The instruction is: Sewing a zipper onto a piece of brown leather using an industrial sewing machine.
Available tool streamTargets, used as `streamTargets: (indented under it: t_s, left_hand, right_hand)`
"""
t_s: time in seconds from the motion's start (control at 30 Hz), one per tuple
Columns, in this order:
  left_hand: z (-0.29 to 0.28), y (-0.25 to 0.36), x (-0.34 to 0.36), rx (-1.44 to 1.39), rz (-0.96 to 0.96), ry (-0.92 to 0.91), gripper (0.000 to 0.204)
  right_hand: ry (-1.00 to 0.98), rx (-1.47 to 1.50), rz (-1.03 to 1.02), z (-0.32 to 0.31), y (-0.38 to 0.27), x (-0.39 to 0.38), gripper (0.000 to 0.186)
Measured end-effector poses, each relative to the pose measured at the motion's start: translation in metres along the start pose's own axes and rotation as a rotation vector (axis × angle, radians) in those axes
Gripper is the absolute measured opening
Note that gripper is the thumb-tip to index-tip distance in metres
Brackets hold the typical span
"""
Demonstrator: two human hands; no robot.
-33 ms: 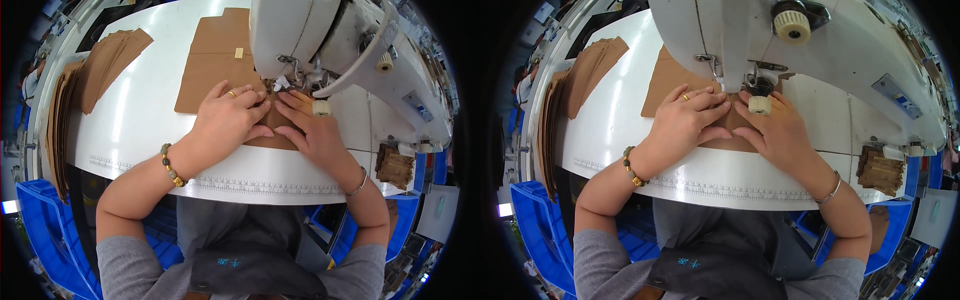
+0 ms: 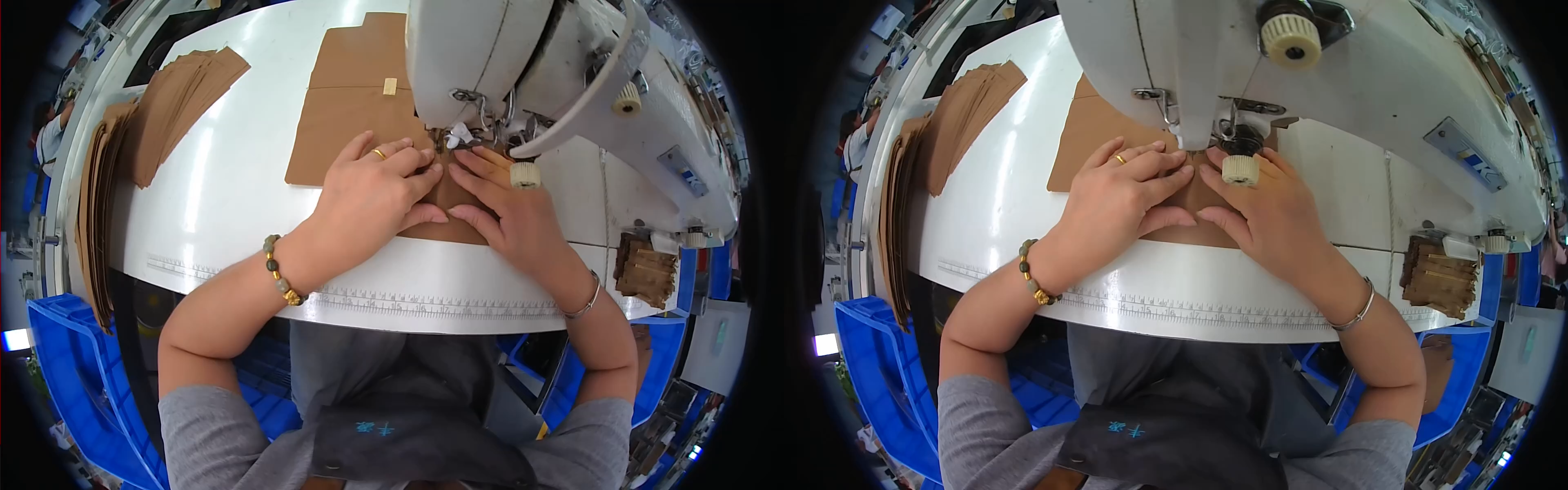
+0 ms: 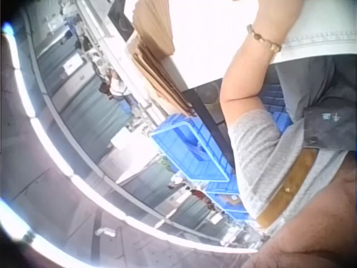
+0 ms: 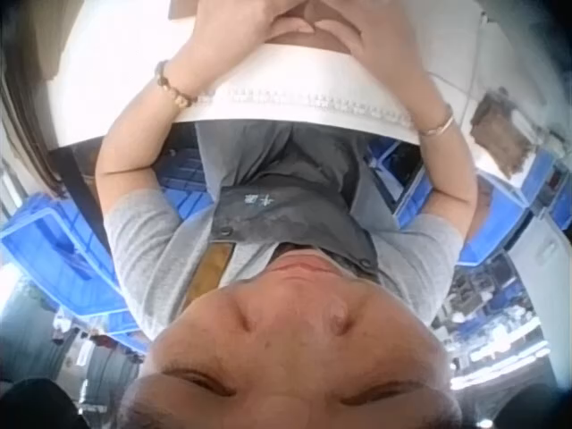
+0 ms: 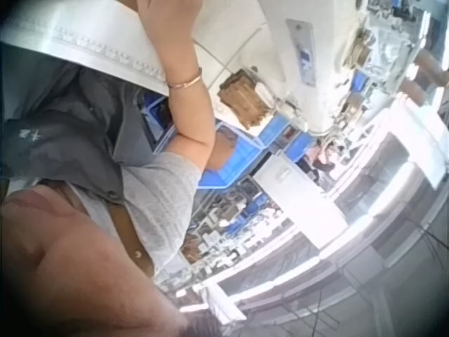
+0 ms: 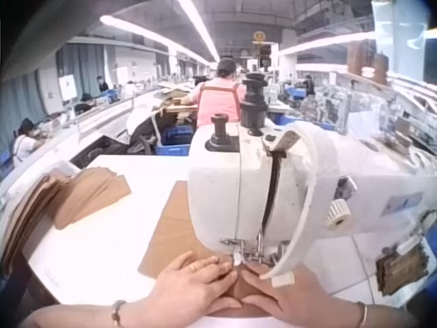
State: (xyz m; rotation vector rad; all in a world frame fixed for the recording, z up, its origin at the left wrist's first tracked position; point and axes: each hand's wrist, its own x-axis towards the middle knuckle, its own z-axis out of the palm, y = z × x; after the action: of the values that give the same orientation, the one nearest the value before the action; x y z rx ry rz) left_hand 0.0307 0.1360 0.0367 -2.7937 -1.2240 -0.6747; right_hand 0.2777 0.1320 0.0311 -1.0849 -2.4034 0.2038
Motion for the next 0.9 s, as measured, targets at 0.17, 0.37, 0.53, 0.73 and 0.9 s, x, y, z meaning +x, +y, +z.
streamTargets:
  t_s: [0.17, 0.37, 0.53, 0.73, 0.9]
  left_hand:
    - [0.0031, -0.002, 0.0031, 0.014, -0.007, 0.013, 0.052]
    - [0.0035, -0.003, 0.0049, 0.018, -0.005, 0.021, 0.051]
    - [0.0038, -0.0033, 0.0046, 0.016, -0.009, 0.022, 0.051]
    - [0.0033, -0.0048, 0.0068, 0.023, -0.01, 0.02, 0.051]
    - [0.0032, -0.005, 0.0072, 0.024, -0.015, 0.025, 0.052]
  right_hand:
    - [0.025, 0.006, -0.004, 0.0017, 0.0034, 0.0019, 0.046]
    - [0.026, 0.009, -0.004, 0.0024, 0.0033, 0.0023, 0.047]
    - [0.049, 0.0, -0.04, 0.0039, 0.0037, 0.003, 0.048]
    - [0.026, 0.001, -0.016, 0.0021, 0.0045, 0.0036, 0.048]
    - [0.019, -0.001, -0.018, 0.0013, 0.0045, 0.004, 0.049]
